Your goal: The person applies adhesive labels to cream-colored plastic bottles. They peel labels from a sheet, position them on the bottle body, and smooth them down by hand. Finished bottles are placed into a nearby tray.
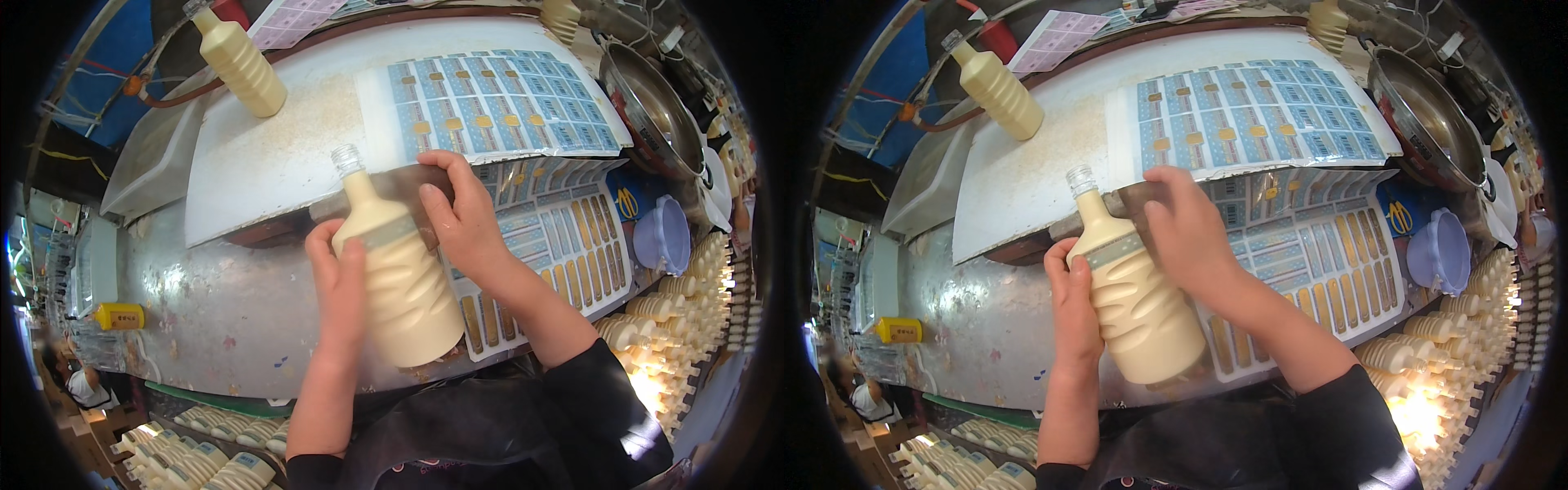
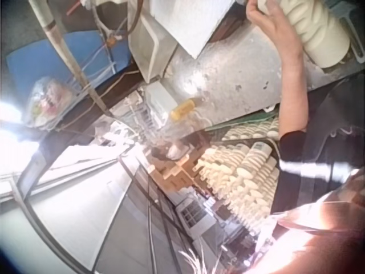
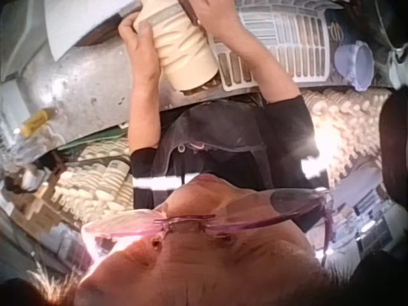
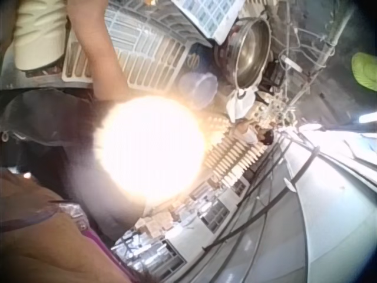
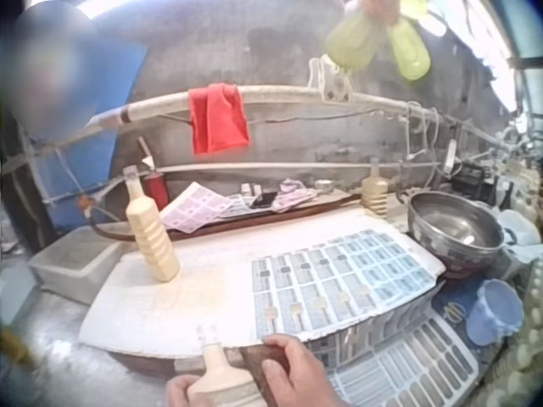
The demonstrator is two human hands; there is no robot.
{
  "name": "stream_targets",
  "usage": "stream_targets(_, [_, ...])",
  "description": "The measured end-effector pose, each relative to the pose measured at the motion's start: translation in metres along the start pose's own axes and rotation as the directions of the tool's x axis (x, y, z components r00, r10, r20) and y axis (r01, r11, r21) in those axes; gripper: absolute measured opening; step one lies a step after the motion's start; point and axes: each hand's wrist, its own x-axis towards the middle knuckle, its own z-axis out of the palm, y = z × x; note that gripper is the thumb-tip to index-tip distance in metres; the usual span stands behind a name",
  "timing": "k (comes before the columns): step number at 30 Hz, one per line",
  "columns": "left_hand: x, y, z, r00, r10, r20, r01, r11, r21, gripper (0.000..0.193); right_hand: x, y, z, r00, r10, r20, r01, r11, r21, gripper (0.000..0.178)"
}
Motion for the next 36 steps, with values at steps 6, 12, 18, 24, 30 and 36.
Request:
stream_targets(6, [-0.001,0.018,0.002,0.996,-0.083,-0.024,0.073,0.960,-0.269,0.030,0.005,0.012,0.002,0.990,-0.132,-0.054,0.131,0.991,-0.004,0.035])
stream_targets(12, [-0.003,0.012,0.006,0.991,-0.126,-0.039,0.099,0.904,-0.416,0.025,-0.001,-0.002,-0.010,0.996,-0.086,0.038,0.085,0.996,0.022,0.026])
stream_targets(18, [-0.004,0.001,0.003,0.985,-0.149,-0.082,0.081,0.834,-0.546,0.020,-0.024,-0.020,-0.005,0.737,-0.661,0.143,0.668,0.679,-0.304,0.026])
stream_targets(24, [-0.007,0.009,-0.002,0.980,-0.199,-0.031,0.118,0.692,-0.713,0.027,-0.030,-0.050,0.007,0.559,-0.777,0.288,0.815,0.451,-0.364,0.029])
stream_targets(30, [-0.011,0.010,-0.009,0.971,-0.235,0.042,0.184,0.627,-0.757,0.033,-0.040,-0.070,0.017,0.539,-0.759,0.365,0.822,0.379,-0.426,0.032])
stream_targets(36, [-0.012,0.008,-0.011,0.977,-0.198,0.081,0.189,0.622,-0.760,0.039,-0.043,-0.072,0.027,0.603,-0.623,0.498,0.798,0.484,-0.360,0.029])
